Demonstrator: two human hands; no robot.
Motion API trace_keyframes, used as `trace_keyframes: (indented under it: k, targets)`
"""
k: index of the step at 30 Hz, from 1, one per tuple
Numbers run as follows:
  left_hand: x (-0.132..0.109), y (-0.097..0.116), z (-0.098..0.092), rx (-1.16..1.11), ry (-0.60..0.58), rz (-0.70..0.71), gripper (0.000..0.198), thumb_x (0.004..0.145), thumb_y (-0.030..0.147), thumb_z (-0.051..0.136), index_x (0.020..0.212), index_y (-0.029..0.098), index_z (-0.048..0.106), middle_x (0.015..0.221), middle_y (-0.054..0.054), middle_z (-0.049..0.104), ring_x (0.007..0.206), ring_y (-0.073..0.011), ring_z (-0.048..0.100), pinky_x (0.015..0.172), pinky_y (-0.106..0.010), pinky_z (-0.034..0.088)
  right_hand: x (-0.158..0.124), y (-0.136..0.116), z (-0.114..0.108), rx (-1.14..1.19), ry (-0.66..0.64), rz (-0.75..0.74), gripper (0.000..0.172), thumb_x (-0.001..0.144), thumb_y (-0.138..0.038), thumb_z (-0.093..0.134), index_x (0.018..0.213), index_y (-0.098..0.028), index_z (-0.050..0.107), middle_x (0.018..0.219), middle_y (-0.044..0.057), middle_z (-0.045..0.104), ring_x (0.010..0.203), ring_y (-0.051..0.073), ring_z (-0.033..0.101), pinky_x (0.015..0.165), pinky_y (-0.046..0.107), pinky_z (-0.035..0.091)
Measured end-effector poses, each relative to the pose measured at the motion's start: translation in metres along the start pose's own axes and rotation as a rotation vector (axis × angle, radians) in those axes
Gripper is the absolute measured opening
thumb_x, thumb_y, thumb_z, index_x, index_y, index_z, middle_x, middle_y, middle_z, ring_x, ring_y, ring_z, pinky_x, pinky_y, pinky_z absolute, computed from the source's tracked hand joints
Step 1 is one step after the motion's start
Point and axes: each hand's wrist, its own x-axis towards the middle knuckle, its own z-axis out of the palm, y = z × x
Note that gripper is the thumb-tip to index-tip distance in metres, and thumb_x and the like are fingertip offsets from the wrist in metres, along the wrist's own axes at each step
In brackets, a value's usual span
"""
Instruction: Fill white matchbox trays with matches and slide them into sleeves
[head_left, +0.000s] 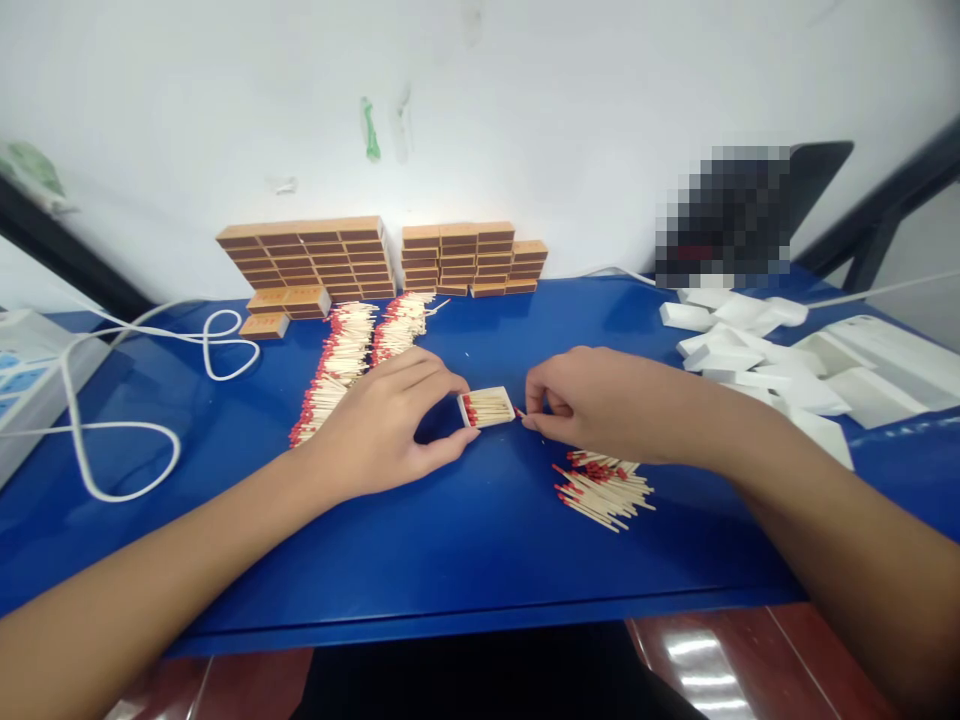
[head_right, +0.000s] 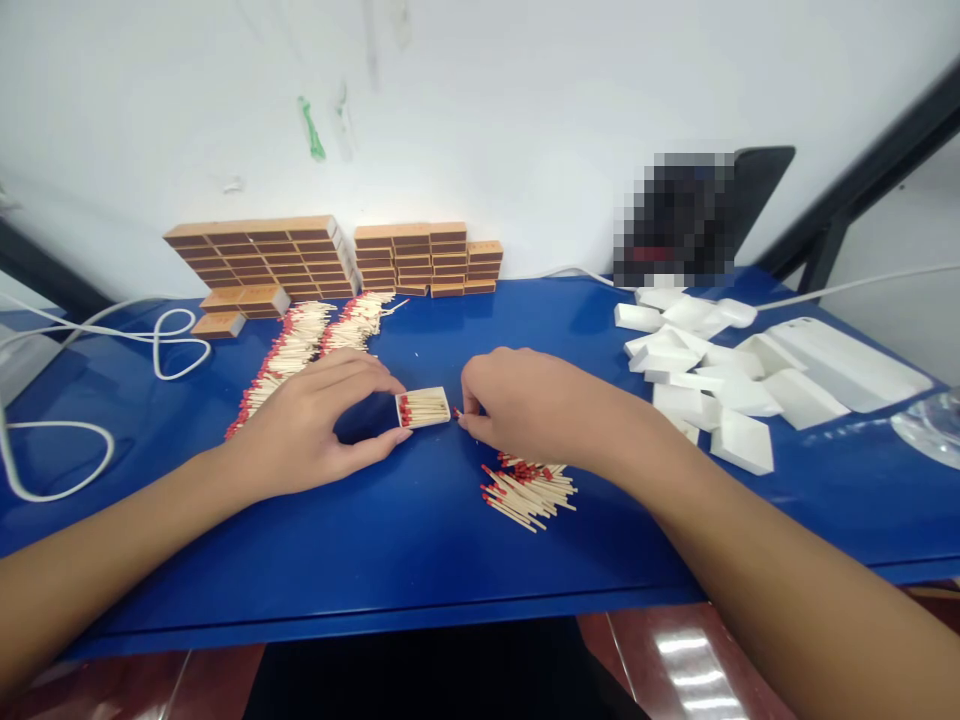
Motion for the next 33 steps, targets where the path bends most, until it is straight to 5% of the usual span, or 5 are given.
trace_keyframes:
  k: [6, 12, 18, 27, 33]
  targets:
    - [-0.001, -0.001, 0.000, -0.013, 0.004, 0.007, 0.024, 0.100, 0.037, 0.069, 0.116, 0.019, 0.070, 0.108, -0.010, 0.076, 0.111, -0.0292, 0.069, 0.098, -0.048, 0.059, -0.002, 0.005, -0.007, -0.008, -0.094, -0.023, 0.016, 0.093, -0.031, 0.062, 0.083, -0.023, 0.072, 0.084, 0.005, 0.073, 0.070, 0.020, 0.061, 0.064, 0.031, 0.035]
    - [-0.001, 0.000, -0.001, -0.033, -0.006, 0.005, 0.026, 0.100, 0.038, 0.069, 0.117, 0.018, 0.070, 0.110, -0.011, 0.076, 0.110, -0.0292, 0.069, 0.097, -0.047, 0.058, 0.001, 0.007, -0.015, 0.121, 0.060, -0.088, 0.017, 0.097, -0.038, 0.062, 0.094, -0.024, 0.071, 0.078, 0.000, 0.071, 0.066, 0.016, 0.058, 0.064, 0.030, 0.032]
    - [-0.001, 0.001, 0.000, -0.051, -0.012, 0.011, 0.028, 0.099, 0.037, 0.070, 0.118, 0.016, 0.070, 0.111, -0.013, 0.075, 0.112, -0.0301, 0.069, 0.099, -0.048, 0.058, 0.012, -0.008, 0.003, 0.134, 0.133, -0.257, 0.010, 0.100, -0.030, 0.063, 0.096, -0.022, 0.069, 0.077, -0.001, 0.068, 0.064, 0.014, 0.054, 0.065, 0.029, 0.031]
    - [-0.001, 0.001, 0.000, -0.046, -0.007, 0.001, 0.027, 0.099, 0.036, 0.071, 0.117, 0.017, 0.070, 0.111, -0.012, 0.076, 0.112, -0.0303, 0.070, 0.099, -0.048, 0.058, 0.009, -0.003, -0.007, 0.082, 0.220, -0.203, 0.016, 0.100, -0.030, 0.060, 0.094, -0.022, 0.072, 0.075, 0.000, 0.066, 0.063, 0.015, 0.051, 0.066, 0.030, 0.031]
    - [-0.002, -0.001, 0.001, -0.045, -0.002, -0.002, 0.026, 0.099, 0.036, 0.071, 0.116, 0.017, 0.070, 0.111, -0.012, 0.076, 0.111, -0.0294, 0.070, 0.099, -0.048, 0.058, -0.005, 0.027, -0.026, 0.112, -0.087, -0.112, 0.011, 0.085, -0.034, 0.069, 0.091, -0.027, 0.076, 0.078, -0.001, 0.069, 0.063, 0.016, 0.058, 0.060, 0.030, 0.035]
